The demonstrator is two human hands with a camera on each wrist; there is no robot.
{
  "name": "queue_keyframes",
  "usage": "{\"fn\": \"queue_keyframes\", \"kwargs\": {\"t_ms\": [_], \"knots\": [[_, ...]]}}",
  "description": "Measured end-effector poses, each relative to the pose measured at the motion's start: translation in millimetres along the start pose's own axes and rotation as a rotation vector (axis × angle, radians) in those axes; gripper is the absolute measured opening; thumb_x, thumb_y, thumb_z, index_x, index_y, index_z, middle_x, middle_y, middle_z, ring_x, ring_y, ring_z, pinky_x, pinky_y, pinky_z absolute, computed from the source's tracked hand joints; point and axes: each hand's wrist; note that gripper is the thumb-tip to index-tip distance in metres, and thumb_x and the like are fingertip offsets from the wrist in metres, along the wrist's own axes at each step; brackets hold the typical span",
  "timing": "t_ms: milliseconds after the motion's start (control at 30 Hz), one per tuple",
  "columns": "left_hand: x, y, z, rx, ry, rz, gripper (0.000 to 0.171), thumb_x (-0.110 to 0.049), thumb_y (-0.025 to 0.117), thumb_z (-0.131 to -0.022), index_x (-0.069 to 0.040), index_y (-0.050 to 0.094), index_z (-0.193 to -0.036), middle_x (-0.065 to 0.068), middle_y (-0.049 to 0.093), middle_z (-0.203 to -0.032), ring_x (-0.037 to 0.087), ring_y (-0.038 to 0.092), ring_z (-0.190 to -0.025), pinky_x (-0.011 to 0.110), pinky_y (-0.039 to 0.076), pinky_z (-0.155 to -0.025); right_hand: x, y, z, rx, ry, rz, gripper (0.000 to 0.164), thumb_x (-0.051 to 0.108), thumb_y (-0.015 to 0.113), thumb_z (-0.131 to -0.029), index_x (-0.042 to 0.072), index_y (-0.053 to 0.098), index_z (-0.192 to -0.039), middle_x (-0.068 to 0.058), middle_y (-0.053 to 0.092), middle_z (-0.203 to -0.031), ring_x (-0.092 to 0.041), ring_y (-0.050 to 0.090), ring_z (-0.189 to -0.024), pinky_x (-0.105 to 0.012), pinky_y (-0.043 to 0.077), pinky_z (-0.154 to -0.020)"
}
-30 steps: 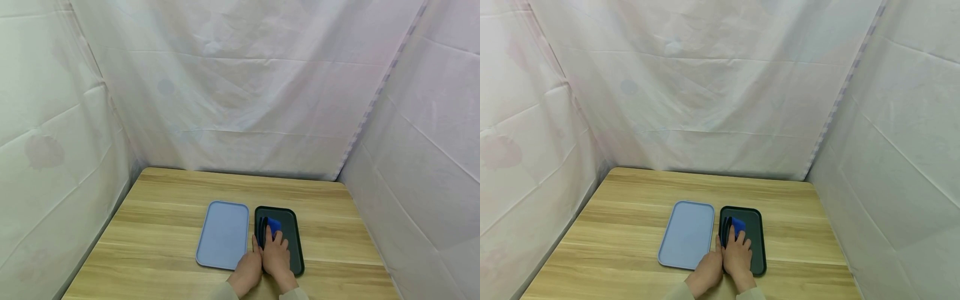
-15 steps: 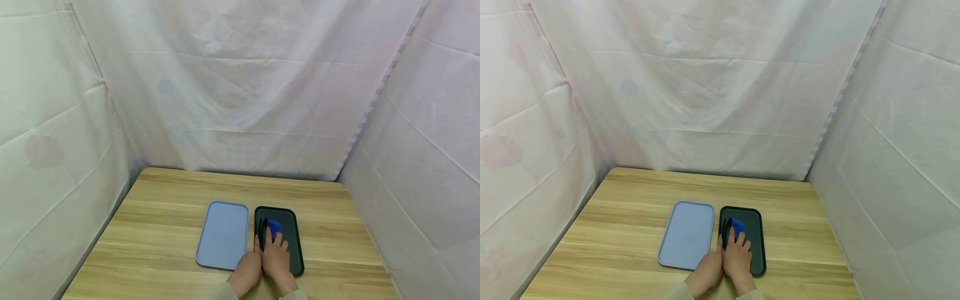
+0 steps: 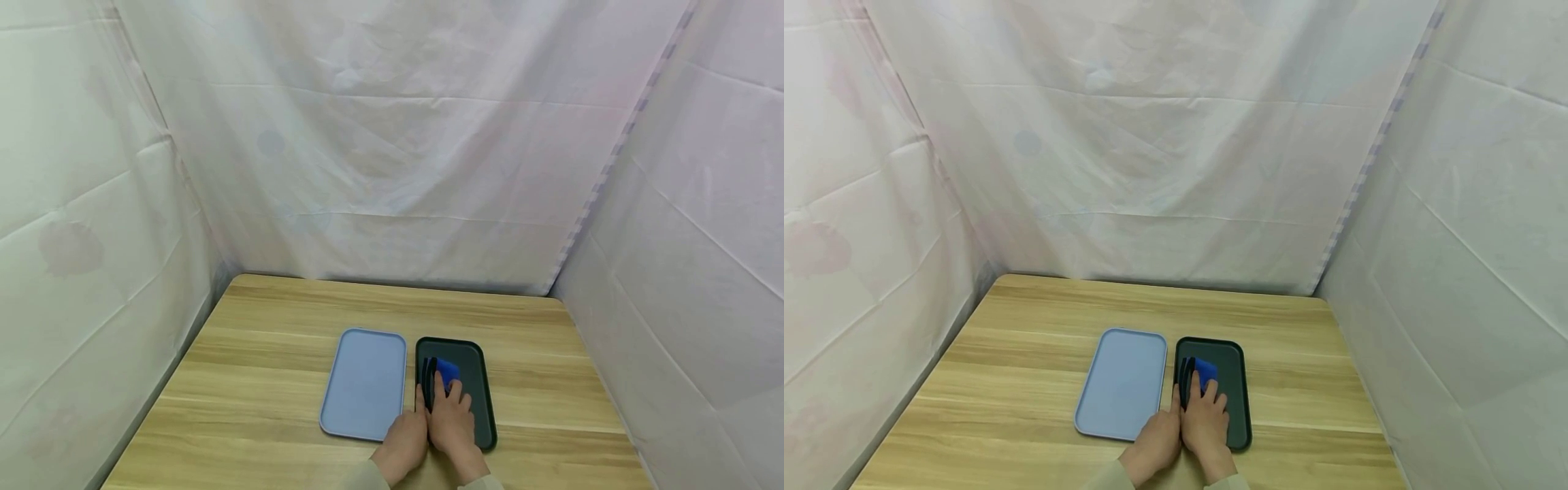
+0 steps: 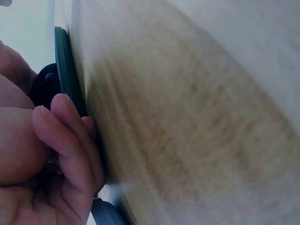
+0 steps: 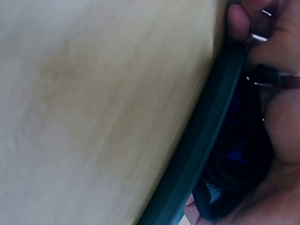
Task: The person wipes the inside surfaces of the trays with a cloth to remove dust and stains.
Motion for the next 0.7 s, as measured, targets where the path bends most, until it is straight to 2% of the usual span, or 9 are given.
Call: {"fn": "queue_keyframes", "kwargs": {"t_ms": [133,367,700], "knots": [[0.5,1.3,-1.0,0.003,-0.021,0.002,0.070,-0.013,0.057,-0.095,0.004,0.020,-0.152,0.002,0.046,-0.051,0.013,0.044,-0.043,0.026,0.038,-0.043,-2,-4,-1,0.014,-0.002,-0.023,0.074,0.038,0.068,-0.088,0.018,0.036,-0.151,-0.024,0.039,-0.134,-0.040,0.047,-0.102,-0.049,0.046,-0.058],[1.9,3.2,-2.9,0.001,-0.012,-0.023,0.069,-0.011,0.057,-0.095,0.004,0.020,-0.152,0.003,0.048,-0.052,0.013,0.045,-0.044,0.026,0.038,-0.043,-9,-9,-2,0.026,-0.018,-0.037,0.075,0.039,0.071,-0.085,0.023,0.037,-0.150,-0.019,0.041,-0.130,-0.035,0.048,-0.097,-0.047,0.047,-0.059],[0.7,-0.8,-5.6,0.033,-0.040,-0.019,0.088,-0.011,0.071,-0.084,0.003,0.017,-0.153,0.004,0.050,-0.058,0.013,0.048,-0.050,0.027,0.044,-0.049,-21,-8,-6,0.041,-0.025,-0.063,0.076,0.037,0.073,-0.084,0.025,0.037,-0.150,-0.017,0.040,-0.131,-0.034,0.046,-0.099,-0.042,0.046,-0.059]]}}
Point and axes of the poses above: each hand's wrist, its own z-axis away from the middle knuckle, its own y-axis out of the palm, x = y × z
